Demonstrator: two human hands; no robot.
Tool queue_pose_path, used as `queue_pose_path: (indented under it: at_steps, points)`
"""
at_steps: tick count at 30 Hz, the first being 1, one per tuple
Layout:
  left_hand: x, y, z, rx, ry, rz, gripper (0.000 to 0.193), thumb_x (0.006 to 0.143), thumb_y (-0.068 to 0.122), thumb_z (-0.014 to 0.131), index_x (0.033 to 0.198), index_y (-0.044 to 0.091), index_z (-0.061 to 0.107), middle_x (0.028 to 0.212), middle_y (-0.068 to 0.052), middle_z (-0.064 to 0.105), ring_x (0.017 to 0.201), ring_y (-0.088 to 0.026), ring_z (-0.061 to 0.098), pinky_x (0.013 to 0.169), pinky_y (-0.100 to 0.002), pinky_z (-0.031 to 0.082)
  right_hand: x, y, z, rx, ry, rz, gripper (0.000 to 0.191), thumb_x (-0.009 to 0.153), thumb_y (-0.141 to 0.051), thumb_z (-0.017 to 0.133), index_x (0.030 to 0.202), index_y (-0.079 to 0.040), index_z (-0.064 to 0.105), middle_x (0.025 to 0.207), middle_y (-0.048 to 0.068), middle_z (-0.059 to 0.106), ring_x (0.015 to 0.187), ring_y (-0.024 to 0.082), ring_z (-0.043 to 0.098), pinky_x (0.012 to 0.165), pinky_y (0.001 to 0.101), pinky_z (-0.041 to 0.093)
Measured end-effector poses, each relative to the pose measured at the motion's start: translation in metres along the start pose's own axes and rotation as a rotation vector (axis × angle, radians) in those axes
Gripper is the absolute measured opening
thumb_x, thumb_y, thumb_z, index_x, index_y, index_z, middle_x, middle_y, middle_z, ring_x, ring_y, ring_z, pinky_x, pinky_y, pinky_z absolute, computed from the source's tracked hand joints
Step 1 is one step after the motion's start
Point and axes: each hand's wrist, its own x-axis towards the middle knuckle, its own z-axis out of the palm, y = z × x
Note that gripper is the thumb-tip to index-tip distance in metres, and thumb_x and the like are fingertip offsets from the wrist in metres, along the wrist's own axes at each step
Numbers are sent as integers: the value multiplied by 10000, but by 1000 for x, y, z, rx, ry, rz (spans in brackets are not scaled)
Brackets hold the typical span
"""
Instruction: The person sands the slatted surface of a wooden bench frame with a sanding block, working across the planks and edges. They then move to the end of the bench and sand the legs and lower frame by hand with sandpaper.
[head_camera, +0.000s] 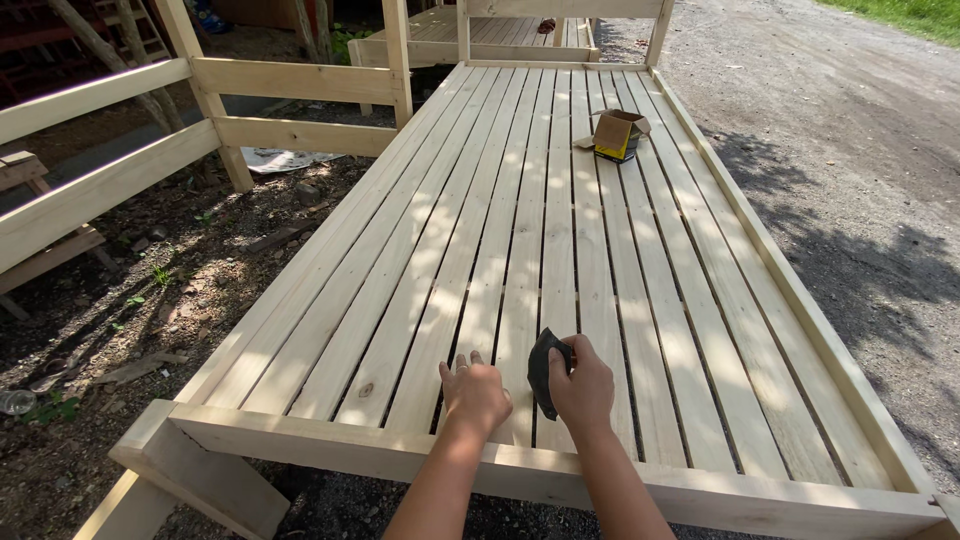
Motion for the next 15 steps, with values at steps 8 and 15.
queue_pose_path:
  at_steps: [8,15]
  points:
    - [0,-1,2,-176,-69,121,722,992,382,545,1619,253,211,1716,87,108,1584,-188,99,1277,-563,64,-5,0,4,14,-48,-153,157,861,-217,690,975,-109,686,800,107,756,686,315,729,605,431,535]
    - [-13,-26,11,-896,77,51,537,1004,456,466,1446,178,592,1530,-47,552,1466,-203,452,1229,-427,303,-7,12,9,753,-126,-22,124,967,-133,676,994,-15,650,824,78,728,696,131,673,604,319,573]
